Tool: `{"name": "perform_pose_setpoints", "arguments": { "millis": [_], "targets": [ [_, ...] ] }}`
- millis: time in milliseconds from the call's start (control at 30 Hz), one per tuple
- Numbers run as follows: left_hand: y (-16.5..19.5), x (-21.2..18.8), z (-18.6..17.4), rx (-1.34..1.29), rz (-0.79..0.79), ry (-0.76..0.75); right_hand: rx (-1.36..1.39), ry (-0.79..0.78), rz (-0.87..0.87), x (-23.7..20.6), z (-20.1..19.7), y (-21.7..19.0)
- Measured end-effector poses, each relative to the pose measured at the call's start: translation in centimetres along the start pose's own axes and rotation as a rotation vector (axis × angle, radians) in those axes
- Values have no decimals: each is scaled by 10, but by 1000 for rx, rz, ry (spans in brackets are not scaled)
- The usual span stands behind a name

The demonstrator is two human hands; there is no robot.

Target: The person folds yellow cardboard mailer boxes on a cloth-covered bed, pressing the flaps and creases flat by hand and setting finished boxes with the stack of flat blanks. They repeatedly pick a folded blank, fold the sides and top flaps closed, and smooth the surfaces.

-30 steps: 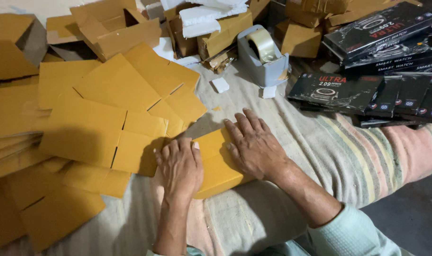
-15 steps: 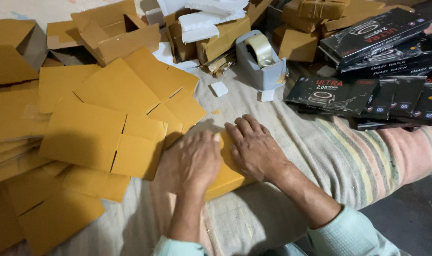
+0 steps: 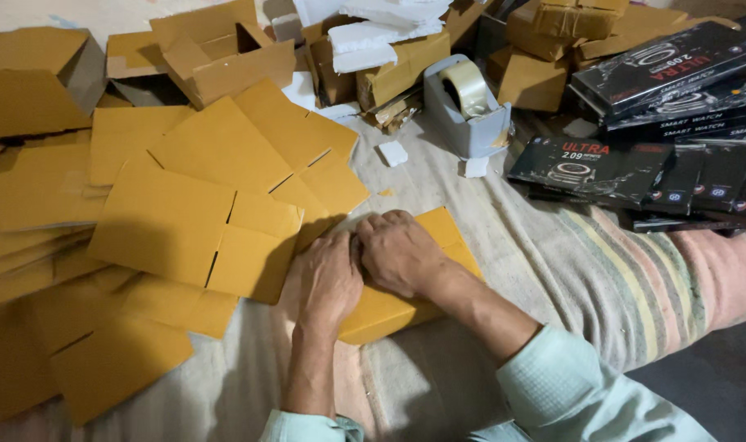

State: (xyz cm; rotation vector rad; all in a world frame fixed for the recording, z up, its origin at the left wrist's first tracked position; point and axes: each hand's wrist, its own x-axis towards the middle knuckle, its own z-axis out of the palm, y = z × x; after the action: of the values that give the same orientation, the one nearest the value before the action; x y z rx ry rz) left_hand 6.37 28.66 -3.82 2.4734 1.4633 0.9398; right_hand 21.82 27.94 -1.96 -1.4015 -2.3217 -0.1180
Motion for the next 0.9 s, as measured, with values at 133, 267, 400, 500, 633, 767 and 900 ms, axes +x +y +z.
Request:
{"name": "perform_pose_setpoints", "arguments": {
  "millis": [133, 267, 400, 500, 633, 767, 900],
  "targets": [
    [3, -3, -4, 9, -89, -24, -155, -47, 59, -15, -4, 18],
    [10, -3, -9, 61, -155, -65, -193, 38, 258, -28, -31, 32],
    [12, 1, -8, 56, -107, -122, -387, -129, 272, -24, -47, 13],
    [10, 2, -5, 123, 100, 17, -274, -224, 135, -9, -39, -5],
    [9, -1, -6, 55, 3, -49, -78, 35, 57, -6, -23, -4],
    [14, 0, -11, 53, -159, -140, -246, 23, 180, -16, -25, 19],
    [15, 3, -12, 57, -117, -154, -382, -13, 256, -22, -34, 18]
  ]
}}
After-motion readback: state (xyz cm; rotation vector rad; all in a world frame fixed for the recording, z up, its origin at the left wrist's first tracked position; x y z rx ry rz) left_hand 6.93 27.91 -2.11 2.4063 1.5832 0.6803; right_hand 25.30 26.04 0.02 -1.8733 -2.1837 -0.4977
